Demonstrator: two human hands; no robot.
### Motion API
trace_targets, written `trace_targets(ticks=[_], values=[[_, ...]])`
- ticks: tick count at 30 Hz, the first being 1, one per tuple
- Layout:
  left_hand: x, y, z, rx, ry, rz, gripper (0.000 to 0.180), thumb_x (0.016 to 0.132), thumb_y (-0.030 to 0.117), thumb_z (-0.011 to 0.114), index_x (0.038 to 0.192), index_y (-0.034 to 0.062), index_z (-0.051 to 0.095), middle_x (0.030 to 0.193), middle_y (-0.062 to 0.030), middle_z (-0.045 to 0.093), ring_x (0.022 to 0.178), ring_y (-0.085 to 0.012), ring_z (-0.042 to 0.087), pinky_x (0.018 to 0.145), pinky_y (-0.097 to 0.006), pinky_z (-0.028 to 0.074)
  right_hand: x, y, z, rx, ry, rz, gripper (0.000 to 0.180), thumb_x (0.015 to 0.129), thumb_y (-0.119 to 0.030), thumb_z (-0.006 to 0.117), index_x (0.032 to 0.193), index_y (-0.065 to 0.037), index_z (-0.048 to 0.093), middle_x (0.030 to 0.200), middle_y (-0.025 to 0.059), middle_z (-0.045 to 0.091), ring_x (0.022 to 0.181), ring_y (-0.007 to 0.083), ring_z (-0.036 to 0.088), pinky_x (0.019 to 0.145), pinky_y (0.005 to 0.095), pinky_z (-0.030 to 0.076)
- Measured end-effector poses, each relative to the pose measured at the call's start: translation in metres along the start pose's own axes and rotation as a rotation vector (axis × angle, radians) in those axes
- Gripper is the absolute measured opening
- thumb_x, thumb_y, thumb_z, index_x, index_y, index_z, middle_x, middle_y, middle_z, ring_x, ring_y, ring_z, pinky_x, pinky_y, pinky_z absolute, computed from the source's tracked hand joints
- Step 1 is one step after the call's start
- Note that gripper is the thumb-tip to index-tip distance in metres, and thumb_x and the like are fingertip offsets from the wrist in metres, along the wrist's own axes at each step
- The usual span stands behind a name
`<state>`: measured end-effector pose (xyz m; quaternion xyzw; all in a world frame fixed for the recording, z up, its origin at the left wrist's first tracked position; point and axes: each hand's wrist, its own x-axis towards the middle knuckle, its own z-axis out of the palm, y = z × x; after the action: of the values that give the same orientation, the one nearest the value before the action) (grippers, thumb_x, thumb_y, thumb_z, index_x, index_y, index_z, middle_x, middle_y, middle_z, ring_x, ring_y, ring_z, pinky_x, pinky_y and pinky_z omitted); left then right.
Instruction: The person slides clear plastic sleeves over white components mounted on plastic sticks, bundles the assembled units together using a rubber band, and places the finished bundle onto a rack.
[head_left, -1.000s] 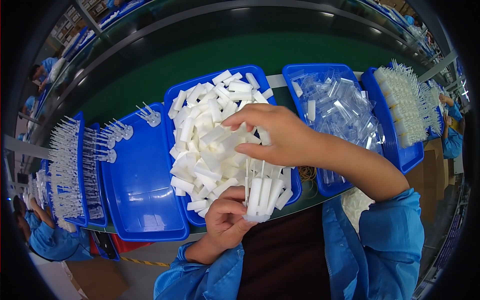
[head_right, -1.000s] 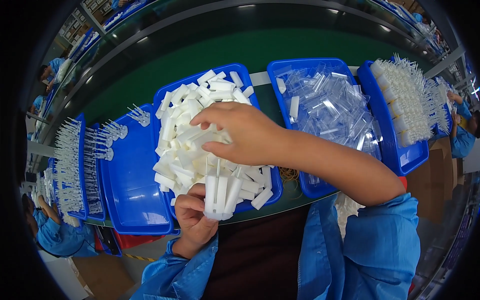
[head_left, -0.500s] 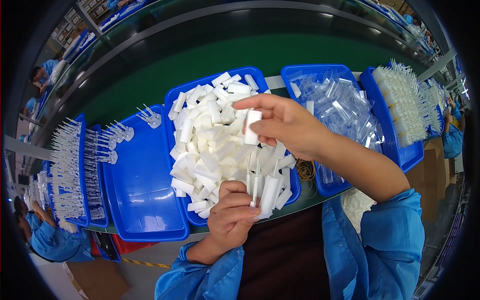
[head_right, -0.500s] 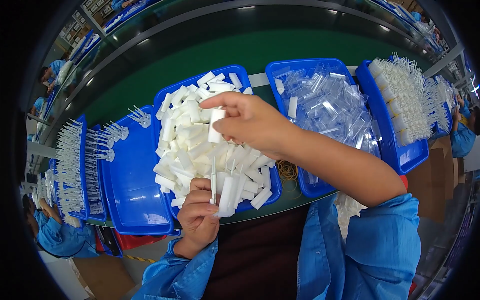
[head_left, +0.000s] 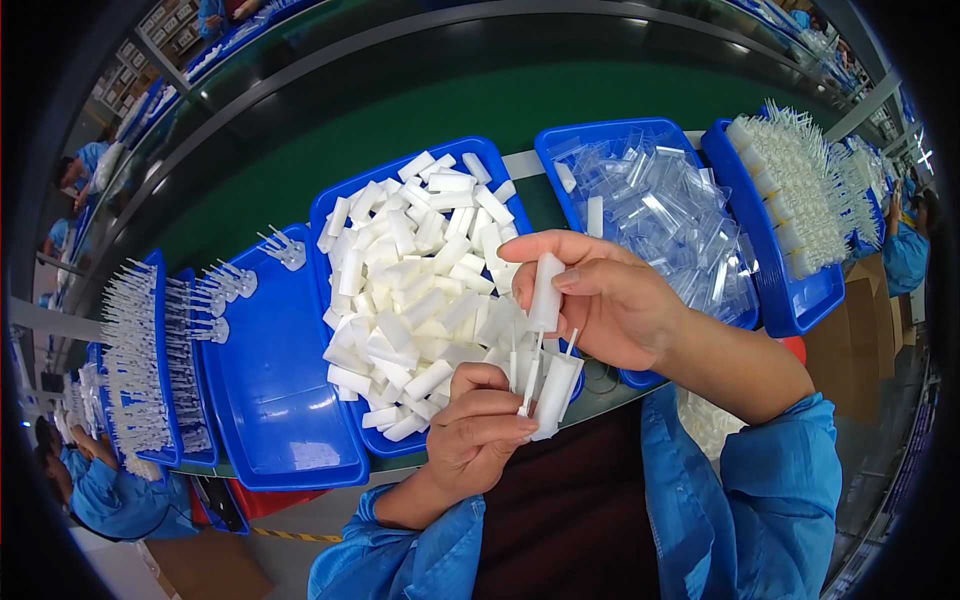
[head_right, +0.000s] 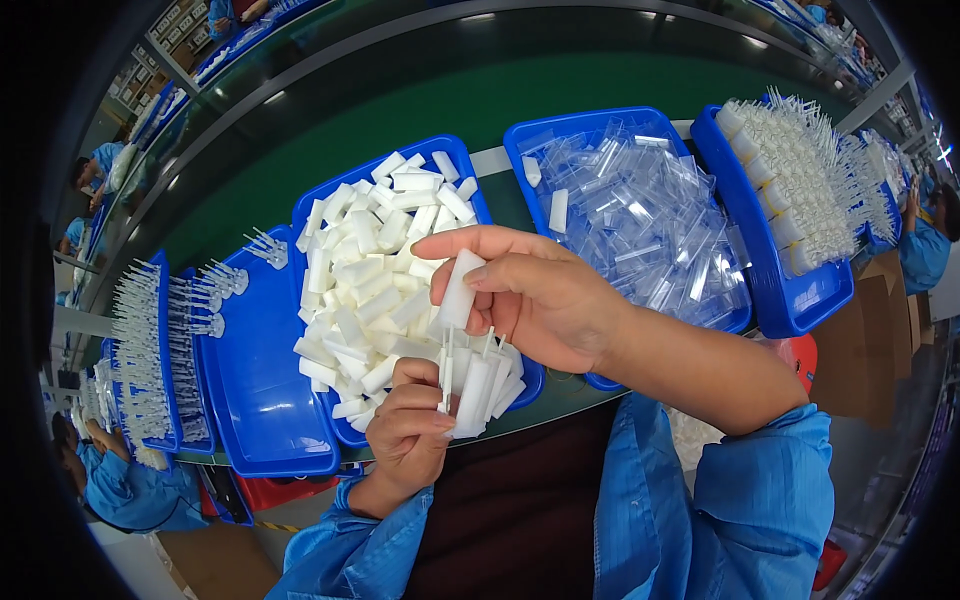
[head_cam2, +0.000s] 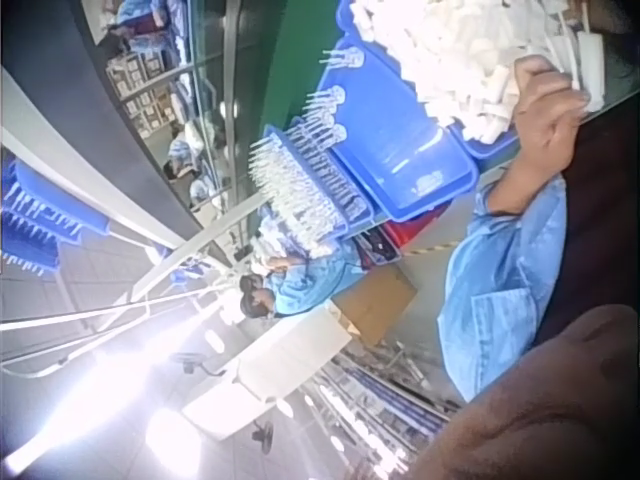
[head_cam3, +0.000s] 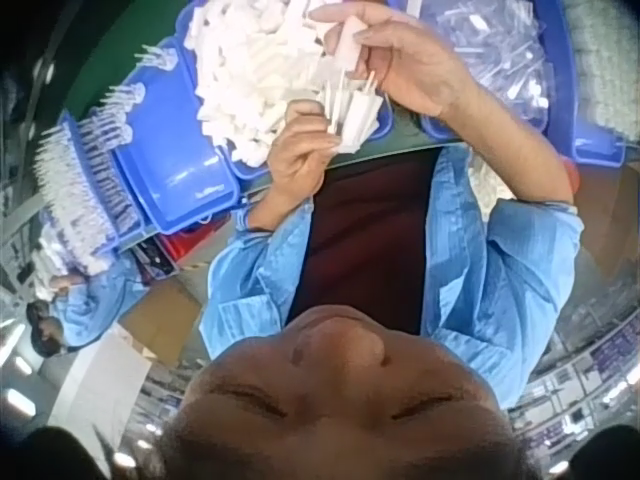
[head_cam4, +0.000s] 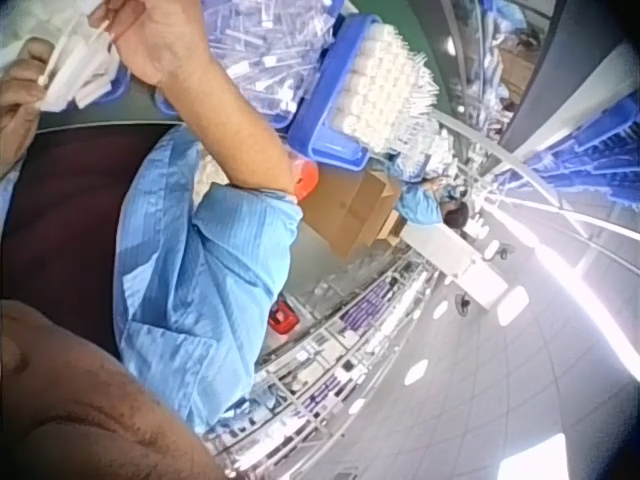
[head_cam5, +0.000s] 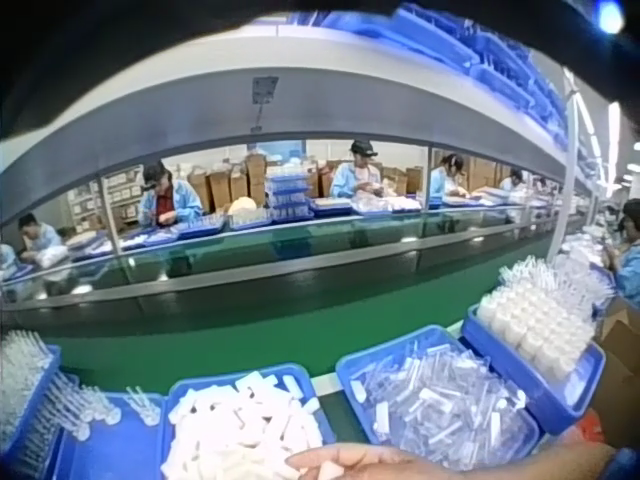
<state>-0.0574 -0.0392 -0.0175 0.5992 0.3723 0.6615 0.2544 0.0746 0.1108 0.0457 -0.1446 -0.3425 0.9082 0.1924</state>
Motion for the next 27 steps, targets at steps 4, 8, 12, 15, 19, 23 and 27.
trace_targets(ticks=[4,8,12,15,19,23,27], values=[[0.001,0.001,0.002,-0.030,0.006,-0.029,0.014,0.077,0.007,0.068,0.091,0.0072,0.064,0.088,-0.0062,0.061,0.079,-0.0247,0.047,0.071,-0.033,0.040,-0.004,0.000,-0.001,-0.070,0.015,-0.027,0.044,0.081,-0.006,0.044,0.124,0.006,0.045,0.095,0.0115,0.056,0.081,0.0147,0.057,0.071,0.0241,0.048],[-0.001,-0.002,0.002,-0.010,0.030,-0.048,0.013,0.078,0.008,0.067,0.091,0.0074,0.064,0.087,-0.0059,0.061,0.079,-0.0245,0.047,0.071,-0.033,0.040,-0.009,-0.004,-0.001,-0.366,0.008,-0.091,0.030,0.089,-0.007,0.043,0.115,-0.001,0.058,0.090,0.0071,0.060,0.074,0.0098,0.054,0.064,0.0212,0.044],[0.004,0.001,0.003,0.065,-0.047,-0.025,0.015,0.078,0.007,0.067,0.093,0.0089,0.065,0.088,-0.0045,0.060,0.079,-0.0241,0.046,0.071,-0.032,0.039,-0.013,-0.014,0.002,-0.874,0.098,-0.150,0.024,0.087,-0.012,0.059,0.109,-0.005,0.064,0.084,0.0026,0.060,0.072,0.0057,0.053,0.060,0.0197,0.043],[0.003,0.000,0.003,0.118,-0.077,-0.011,0.018,0.076,0.005,0.067,0.093,0.0100,0.067,0.089,-0.0030,0.060,0.080,-0.0236,0.046,0.070,-0.031,0.039,-0.016,-0.014,-0.002,-0.932,0.126,-0.133,0.025,0.081,-0.009,0.066,0.106,-0.005,0.065,0.084,0.0009,0.060,0.069,0.0040,0.053,0.059,0.0194,0.043],[0.005,0.002,0.001,0.188,-0.109,0.011,0.022,0.072,0.003,0.069,0.092,0.0116,0.068,0.089,-0.0014,0.060,0.081,-0.0226,0.045,0.070,-0.029,0.038,-0.020,-0.021,0.001,-0.871,0.127,-0.130,0.023,0.079,-0.010,0.069,0.102,-0.006,0.067,0.081,0.0003,0.060,0.067,0.0045,0.053,0.058,0.0205,0.043],[0.005,0.000,0.001,0.193,-0.125,0.023,0.025,0.068,0.001,0.069,0.091,0.0129,0.069,0.089,-0.0008,0.060,0.081,-0.0225,0.045,0.069,-0.028,0.038,-0.023,-0.029,-0.001,-1.193,0.006,-0.308,0.021,0.076,-0.009,0.071,0.097,-0.007,0.069,0.080,0.0034,0.063,0.069,0.0074,0.056,0.059,0.0215,0.045],[0.003,0.001,0.002,0.241,-0.158,0.098,0.029,0.067,-0.001,0.068,0.091,0.0144,0.069,0.089,-0.0003,0.061,0.081,-0.0229,0.045,0.069,-0.028,0.038,-0.024,-0.032,-0.006,-0.977,-0.071,-0.172,0.020,0.072,-0.010,0.074,0.092,-0.007,0.070,0.079,0.0053,0.065,0.073,0.0101,0.059,0.062,0.0230,0.047]])
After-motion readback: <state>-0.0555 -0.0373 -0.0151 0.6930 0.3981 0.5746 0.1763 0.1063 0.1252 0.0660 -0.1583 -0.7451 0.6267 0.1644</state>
